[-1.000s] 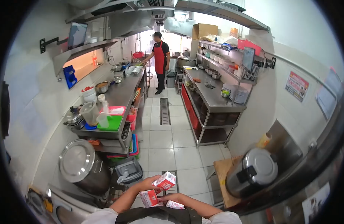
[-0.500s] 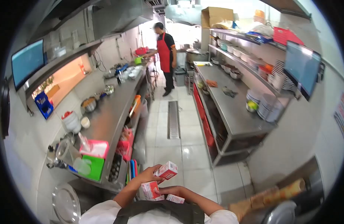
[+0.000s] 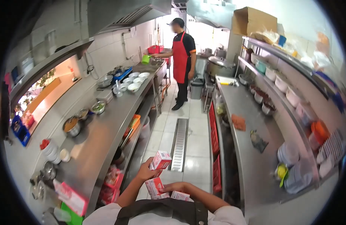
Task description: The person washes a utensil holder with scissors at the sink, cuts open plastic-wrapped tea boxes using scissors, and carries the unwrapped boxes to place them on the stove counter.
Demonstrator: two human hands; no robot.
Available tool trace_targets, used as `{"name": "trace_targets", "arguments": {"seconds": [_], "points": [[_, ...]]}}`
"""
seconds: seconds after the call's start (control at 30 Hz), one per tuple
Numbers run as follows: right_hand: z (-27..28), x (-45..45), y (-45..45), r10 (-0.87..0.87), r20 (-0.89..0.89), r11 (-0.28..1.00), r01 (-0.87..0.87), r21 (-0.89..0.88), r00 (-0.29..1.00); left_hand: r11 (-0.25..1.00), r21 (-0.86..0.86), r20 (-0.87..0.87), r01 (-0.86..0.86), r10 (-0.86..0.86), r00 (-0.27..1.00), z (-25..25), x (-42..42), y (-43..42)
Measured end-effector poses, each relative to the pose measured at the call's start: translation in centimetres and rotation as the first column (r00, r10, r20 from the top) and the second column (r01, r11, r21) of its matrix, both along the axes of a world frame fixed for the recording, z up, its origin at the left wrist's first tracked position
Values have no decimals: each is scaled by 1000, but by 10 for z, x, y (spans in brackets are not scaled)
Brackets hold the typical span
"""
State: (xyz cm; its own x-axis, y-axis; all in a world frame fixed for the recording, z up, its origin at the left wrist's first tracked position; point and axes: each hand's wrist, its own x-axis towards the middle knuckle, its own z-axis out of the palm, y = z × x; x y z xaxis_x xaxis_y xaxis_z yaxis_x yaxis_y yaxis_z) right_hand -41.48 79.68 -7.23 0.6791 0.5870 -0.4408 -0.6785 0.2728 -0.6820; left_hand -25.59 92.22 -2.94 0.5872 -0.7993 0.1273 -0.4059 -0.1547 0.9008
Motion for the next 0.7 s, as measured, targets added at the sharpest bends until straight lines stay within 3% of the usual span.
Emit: {"name": "trace_targets", "arguments": {"seconds": [0.07, 0.13, 0.23, 0.33, 0.37, 0.47, 0.53, 0.63, 0.7], "points": [[5, 34, -77, -117, -44, 992, 118, 30, 992, 999, -28, 34, 16, -15, 999, 16, 48, -93], [18, 66, -158, -190, -86, 980, 194, 45, 978, 995, -84, -73, 48, -54, 996, 28, 88, -186], [12, 113, -258, -438, -79, 895, 442, 60, 896, 964, -262, -151, 43, -85, 985, 9, 150, -326], [18, 164, -371, -596, -120, 790, 607, 86, 794, 971, -232, -61, 50, -66, 996, -9, 214, -449], [16, 183, -414, -631, -131, 760, 643, 98, 765, 964, -265, -110, 34, -66, 992, -17, 238, -489], [11, 232, -551, -704, -147, 688, 718, 101, 695, 945, -313, -352, -92, -25, 936, -50, 307, -591], [19, 272, -640, -735, -159, 651, 752, 102, 659, 932, -275, -330, -237, 140, 934, -51, 355, -648], [40, 334, -766, -713, -244, 641, 752, 154, 657, 896, -300, -431, -328, 179, 884, -38, 422, -720], [75, 378, -819, -838, -167, 516, 854, 67, 520, 866, -307, -440, -395, 239, 865, -37, 462, -754]]}}
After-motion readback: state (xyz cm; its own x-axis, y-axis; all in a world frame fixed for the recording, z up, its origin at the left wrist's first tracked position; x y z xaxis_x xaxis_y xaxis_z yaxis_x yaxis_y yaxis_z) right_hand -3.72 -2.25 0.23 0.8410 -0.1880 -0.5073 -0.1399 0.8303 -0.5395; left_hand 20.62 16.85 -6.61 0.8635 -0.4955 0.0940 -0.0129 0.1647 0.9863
